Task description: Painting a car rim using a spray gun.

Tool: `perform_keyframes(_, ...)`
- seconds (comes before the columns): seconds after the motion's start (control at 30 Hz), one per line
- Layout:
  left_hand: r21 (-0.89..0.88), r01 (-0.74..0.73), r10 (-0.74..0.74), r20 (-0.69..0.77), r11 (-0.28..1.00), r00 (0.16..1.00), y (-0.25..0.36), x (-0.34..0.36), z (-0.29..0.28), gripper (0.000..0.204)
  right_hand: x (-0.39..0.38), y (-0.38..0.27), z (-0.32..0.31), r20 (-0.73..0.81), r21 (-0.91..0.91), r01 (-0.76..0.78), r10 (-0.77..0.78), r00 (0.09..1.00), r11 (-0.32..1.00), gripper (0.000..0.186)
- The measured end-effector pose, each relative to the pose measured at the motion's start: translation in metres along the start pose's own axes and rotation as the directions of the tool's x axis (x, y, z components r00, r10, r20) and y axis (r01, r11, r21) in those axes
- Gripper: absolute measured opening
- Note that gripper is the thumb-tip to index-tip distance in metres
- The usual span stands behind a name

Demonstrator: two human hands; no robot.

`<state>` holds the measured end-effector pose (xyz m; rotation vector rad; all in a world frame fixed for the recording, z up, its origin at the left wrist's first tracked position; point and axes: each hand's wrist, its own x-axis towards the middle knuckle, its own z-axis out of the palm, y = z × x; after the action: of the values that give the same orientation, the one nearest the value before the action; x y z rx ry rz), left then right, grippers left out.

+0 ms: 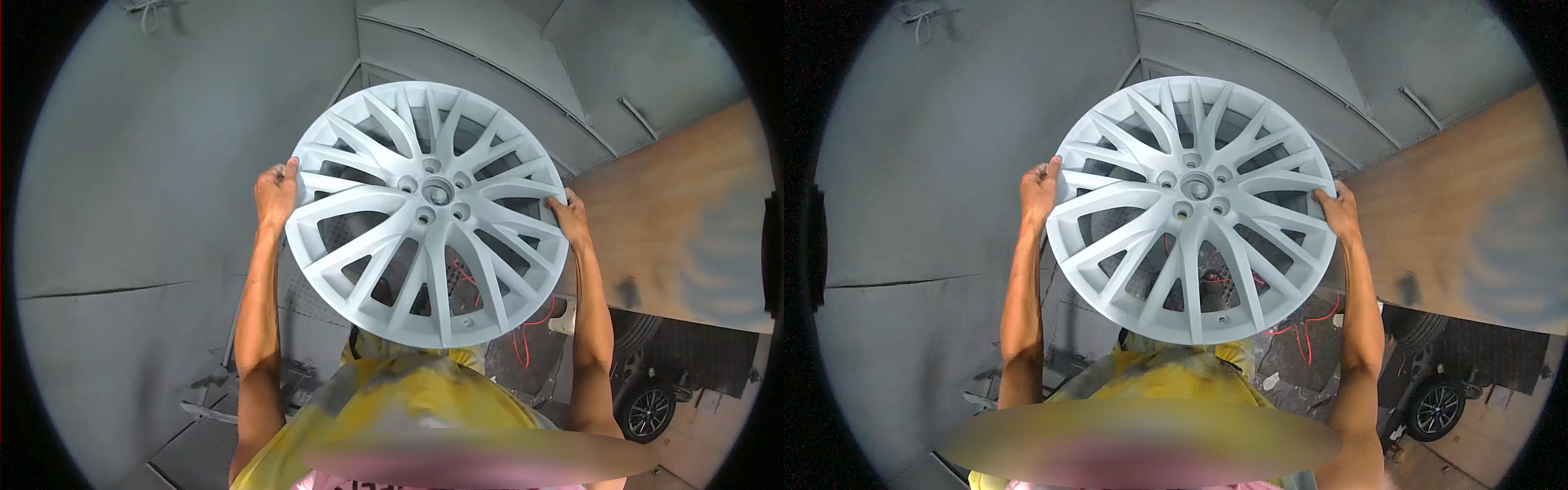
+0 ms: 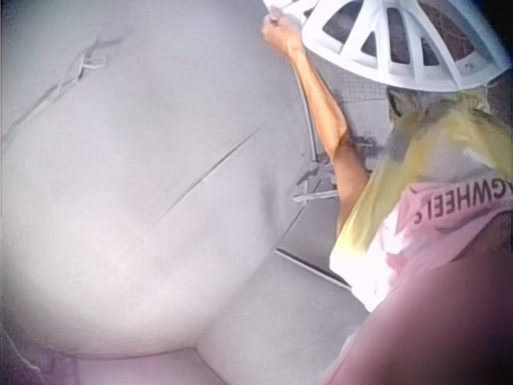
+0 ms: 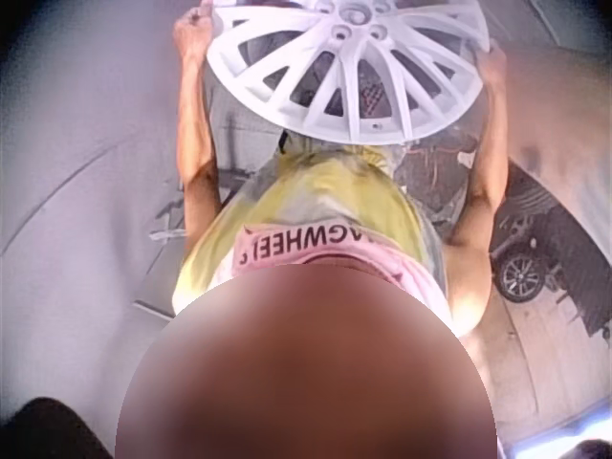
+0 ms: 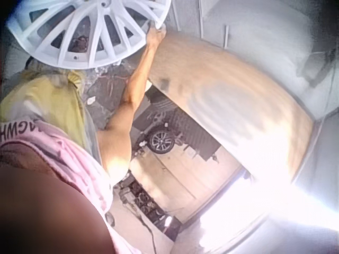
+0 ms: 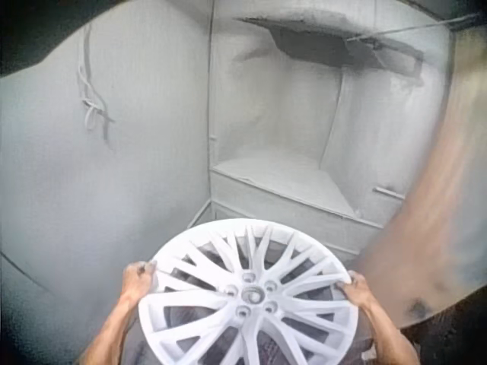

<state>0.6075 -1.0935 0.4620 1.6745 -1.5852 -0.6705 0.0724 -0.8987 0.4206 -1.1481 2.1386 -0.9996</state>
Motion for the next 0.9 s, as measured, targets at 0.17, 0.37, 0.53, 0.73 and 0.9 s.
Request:
perform_keyframes(0.17, -0.021, -0.111, 0.108, -0.11, 0.994, 0.988, -0.03, -0.005, 0.027, 0.052, -0.02, 0.001, 0.029, -0.176, 0.204, 0.091, -0.055, 0.983, 0.975, 0.029)
perform_keyframes(0.37, -0.125, -0.039, 0.027, -0.097, 0.991, 0.995, -0.063, 0.002, 0.045, 0.051, -0.011, 0.024, 0.038, -0.103, 0.208, -0.026, 0.048, 0.994, 0.978, 0.017)
perform_keyframes(0.53, -0.156, -0.073, 0.06, -0.086, 0.985, 0.995, -0.046, -0.005, 0.048, 0.053, -0.004, 0.046, 0.032, -0.118, 0.255, -0.085, 0.118, 0.986, 0.963, 0.019)
perform_keyframes(0.73, -0.263, 0.014, -0.028, -0.047, 0.965, 0.998, -0.064, 0.028, 0.041, 0.052, -0.019, -0.008, 0.036, -0.129, 0.243, -0.065, 0.099, 0.987, 0.968, 0.028)
perform_keyframes(0.9, -0.121, -0.122, 0.114, -0.072, 0.985, 0.991, -0.071, 0.029, 0.049, 0.051, -0.015, 0.016, 0.041, -0.199, 0.178, -0.076, 0.112, 0.974, 0.981, 0.029)
